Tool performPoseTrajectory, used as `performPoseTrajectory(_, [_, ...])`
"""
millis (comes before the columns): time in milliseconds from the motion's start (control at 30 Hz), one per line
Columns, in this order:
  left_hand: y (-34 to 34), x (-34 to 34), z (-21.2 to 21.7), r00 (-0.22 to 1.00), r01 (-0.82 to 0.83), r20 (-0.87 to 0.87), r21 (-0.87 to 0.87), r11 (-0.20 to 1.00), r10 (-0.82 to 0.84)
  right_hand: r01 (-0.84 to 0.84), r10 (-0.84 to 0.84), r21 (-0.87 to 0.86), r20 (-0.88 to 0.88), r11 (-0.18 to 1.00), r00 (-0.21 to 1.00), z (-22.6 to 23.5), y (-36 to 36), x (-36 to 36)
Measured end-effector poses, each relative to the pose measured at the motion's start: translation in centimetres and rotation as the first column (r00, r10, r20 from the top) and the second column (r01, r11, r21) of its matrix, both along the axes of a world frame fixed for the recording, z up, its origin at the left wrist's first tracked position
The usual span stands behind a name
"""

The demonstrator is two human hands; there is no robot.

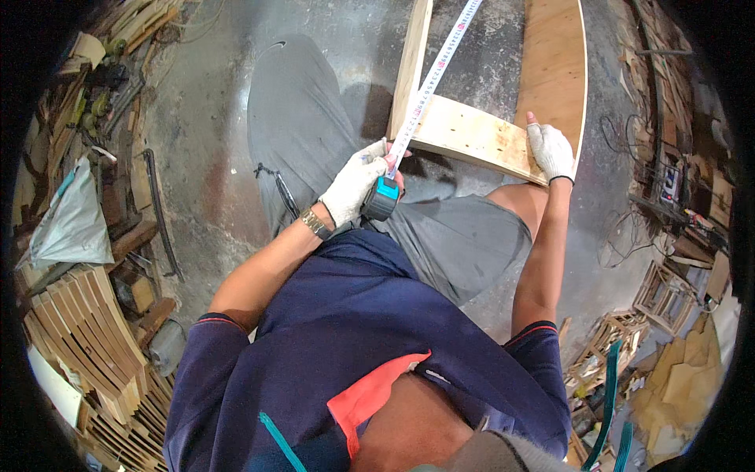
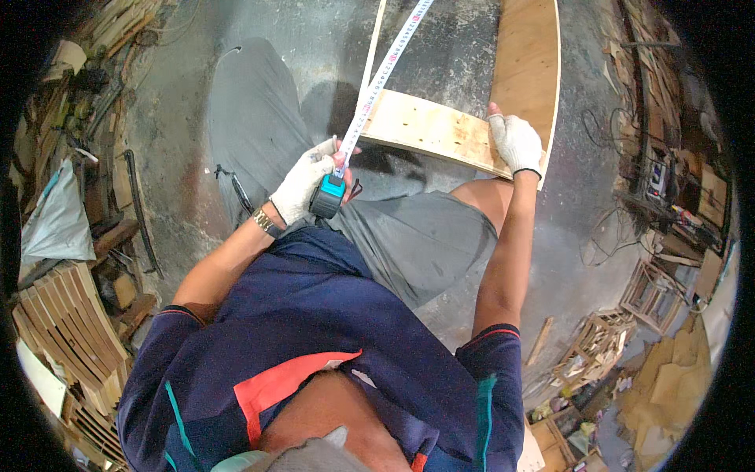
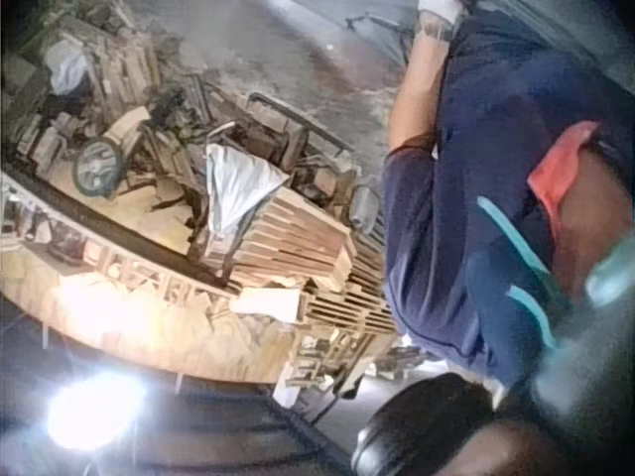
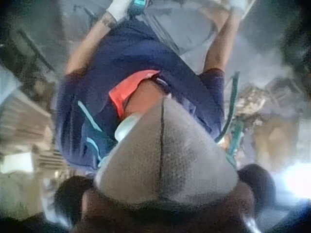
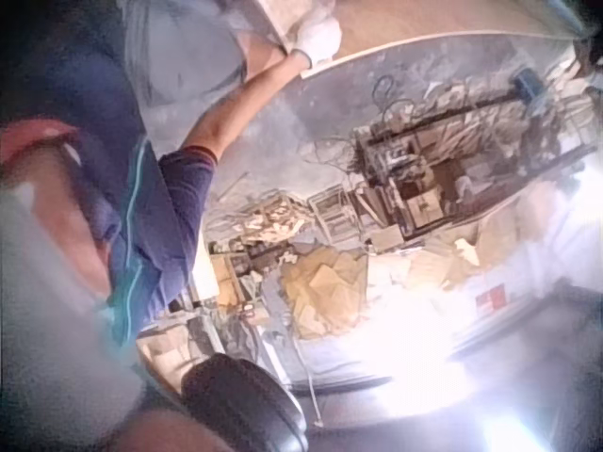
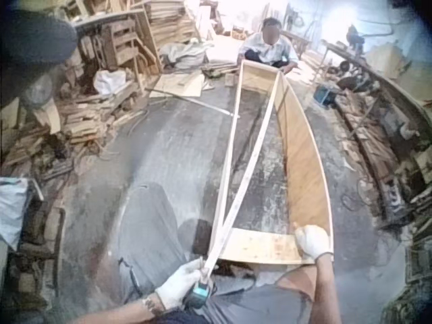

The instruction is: The person uses a nail gun to fasten wooden planks into a frame, then measures the frame with a tape measure. The person sits on the floor during the task.

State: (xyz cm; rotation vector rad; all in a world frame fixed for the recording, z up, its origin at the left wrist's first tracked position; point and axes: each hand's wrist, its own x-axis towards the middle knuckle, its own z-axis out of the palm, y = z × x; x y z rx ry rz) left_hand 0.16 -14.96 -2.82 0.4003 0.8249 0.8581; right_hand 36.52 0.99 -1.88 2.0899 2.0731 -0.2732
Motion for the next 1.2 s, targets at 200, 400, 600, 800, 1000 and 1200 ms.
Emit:
performPoseTrajectory(200, [0.0, 0.3, -1.2, 0.990, -0.001, 0.139, -0.063, 0.998, 0.010, -0.027, 0.027, 0.007, -0.027, 1.000, 0.999, 0.4, -0.1, 0.1])
performPoseTrajectory(400, [0.1, 0.1, -1.1, 0.978, 0.011, 0.207, -0.057, 0.998, 0.001, -0.025, 0.025, -0.010, -0.016, 1.000, 1.000, 0.2, 0.1, 0.5])
performPoseTrajectory(600, [0.1, -0.1, -1.7, 0.969, 0.016, 0.245, -0.020, 1.000, -0.010, 0.004, -0.005, -0.025, -0.007, 1.000, 1.000, 0.6, 0.1, -0.1])
performPoseTrajectory(800, [0.1, -0.1, -2.0, 0.972, 0.023, 0.234, -0.032, 0.999, -0.015, -0.007, 0.007, -0.006, -0.013, 1.000, 1.000, 0.2, 0.0, 0.2])
performPoseTrajectory(1000, [0.4, 0.1, -1.9, 0.973, 0.015, 0.232, -0.013, 1.000, -0.012, 0.009, -0.009, -0.003, 0.000, 1.000, 1.000, 1.0, -0.1, -0.4])
performPoseTrajectory(1200, [0.4, 0.0, -1.4, 0.971, 0.011, 0.240, -0.028, 1.000, -0.004, 0.009, -0.008, 0.049, -0.032, 0.999, 0.999, 1.3, -0.8, -1.0])
